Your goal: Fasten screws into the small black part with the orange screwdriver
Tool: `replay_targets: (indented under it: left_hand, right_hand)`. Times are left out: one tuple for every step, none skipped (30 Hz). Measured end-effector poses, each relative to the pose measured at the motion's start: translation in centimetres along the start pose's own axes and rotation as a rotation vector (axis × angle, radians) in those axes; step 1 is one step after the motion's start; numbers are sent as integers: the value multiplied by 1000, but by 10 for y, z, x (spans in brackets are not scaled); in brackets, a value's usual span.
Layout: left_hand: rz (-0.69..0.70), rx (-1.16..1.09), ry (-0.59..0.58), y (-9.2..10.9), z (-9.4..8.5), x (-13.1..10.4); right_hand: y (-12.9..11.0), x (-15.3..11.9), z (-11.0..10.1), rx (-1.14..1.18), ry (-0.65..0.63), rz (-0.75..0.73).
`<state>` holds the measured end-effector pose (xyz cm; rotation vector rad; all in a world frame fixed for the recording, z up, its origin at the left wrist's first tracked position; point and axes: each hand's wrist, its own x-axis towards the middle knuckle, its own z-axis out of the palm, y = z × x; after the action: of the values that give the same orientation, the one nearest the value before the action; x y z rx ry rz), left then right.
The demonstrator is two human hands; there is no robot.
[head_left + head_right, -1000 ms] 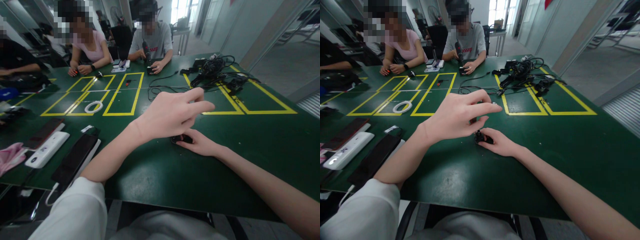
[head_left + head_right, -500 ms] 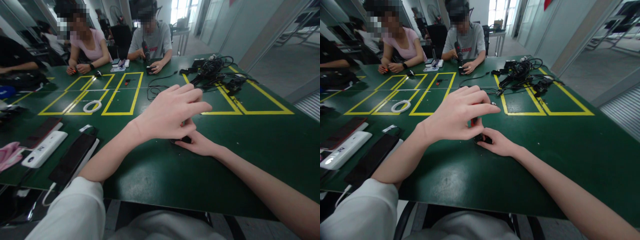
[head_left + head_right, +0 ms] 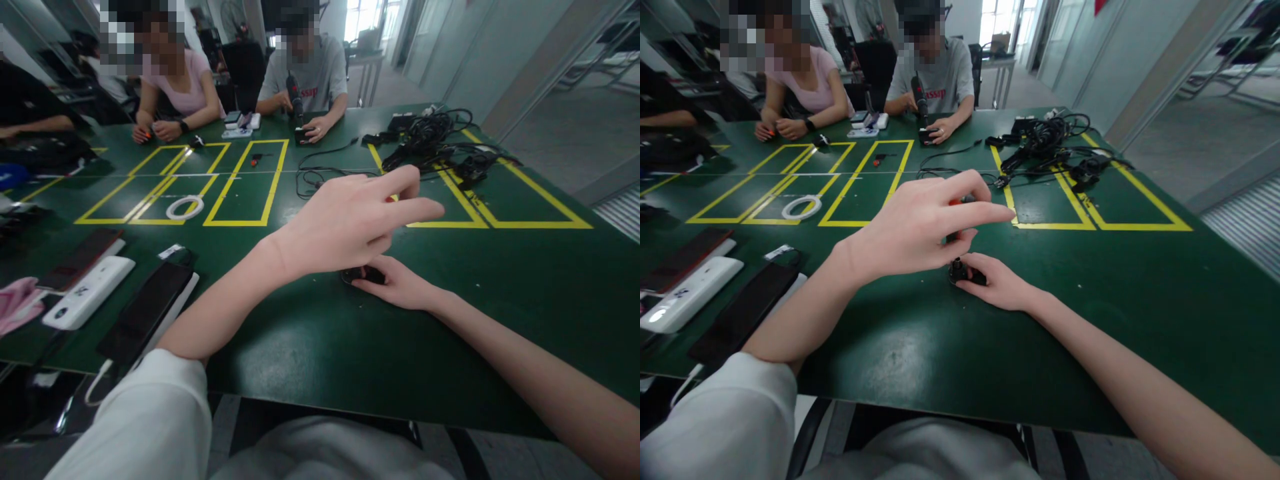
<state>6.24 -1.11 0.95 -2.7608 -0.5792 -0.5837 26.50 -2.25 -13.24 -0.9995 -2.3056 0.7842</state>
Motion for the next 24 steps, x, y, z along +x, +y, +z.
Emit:
replay_targets:
  left_hand:
    - [-5, -1, -4, 0, 0, 0]
    - [-3, -4, -7, 0, 0, 0]
    - [5, -9, -7, 0, 0, -1]
    - [17, -13, -4, 0, -1, -1]
    - [30, -16, 3, 0, -1, 0]
    - [41, -19, 10, 0, -1, 0]
    - [48, -20, 15, 0, -1, 0]
    - [49, -20, 19, 0, 0, 0]
    - [44, -19, 21, 0, 0, 0]
    - [36, -18, 18, 0, 0, 0]
    - [28, -17, 13, 0, 1, 0]
    - [22, -18, 6, 0, 1, -1]
    - [22, -20, 1, 0, 1, -1]
    - [27, -22, -1, 0, 1, -1]
    - [37, -25, -1, 0, 1, -1]
    - [46, -25, 2, 0, 1, 0]
    - [50, -24, 6, 0, 1, 0]
    - [47, -22, 8, 0, 1, 0]
    - [38, -19, 8, 0, 1, -1]
    - [26, -17, 6, 0, 1, -1]
    - [16, -17, 2, 0, 1, -1]
    - [11, -19, -1, -1, 1, -1]
    - [14, -22, -2, -1, 0, -2]
    - [22, -25, 1, -1, 0, -2]
  right_hand:
    - [0, 0, 0, -2, 1, 1]
    - [1, 0, 1, 1, 2, 1]
    - [1, -1, 1, 9, 5, 0]
    - [1, -1, 1, 16, 11, 0]
    - [1, -1, 1, 23, 16, -2]
    - [1, -1, 1, 24, 20, -2]
    - [1, -1, 2, 22, 21, -2]
    - [0, -1, 1, 17, 21, 0]
    - [0, -1, 1, 10, 18, 2]
    - [0, 0, 1, 5, 12, 3]
    - [0, 0, 1, 6, 7, 3]
    - [0, 0, 1, 11, 6, 1]
    - [-1, 0, 1, 19, 7, 0]
    - [-1, 0, 1, 27, 11, -1]
    - [-1, 0, 1, 34, 16, -1]
    - [-1, 0, 1, 37, 21, -2]
    - [-2, 0, 1, 35, 22, -2]
    - [-2, 0, 1, 29, 18, -2]
    - [-2, 0, 1, 22, 11, -3]
    - [-2, 0, 1, 15, 5, -3]
    - [-1, 0, 0, 10, 1, -3]
    - [-1, 0, 1, 8, -1, -3]
    - [-1, 0, 1, 10, 2, -4]
    - [-1, 0, 1, 16, 7, -9]
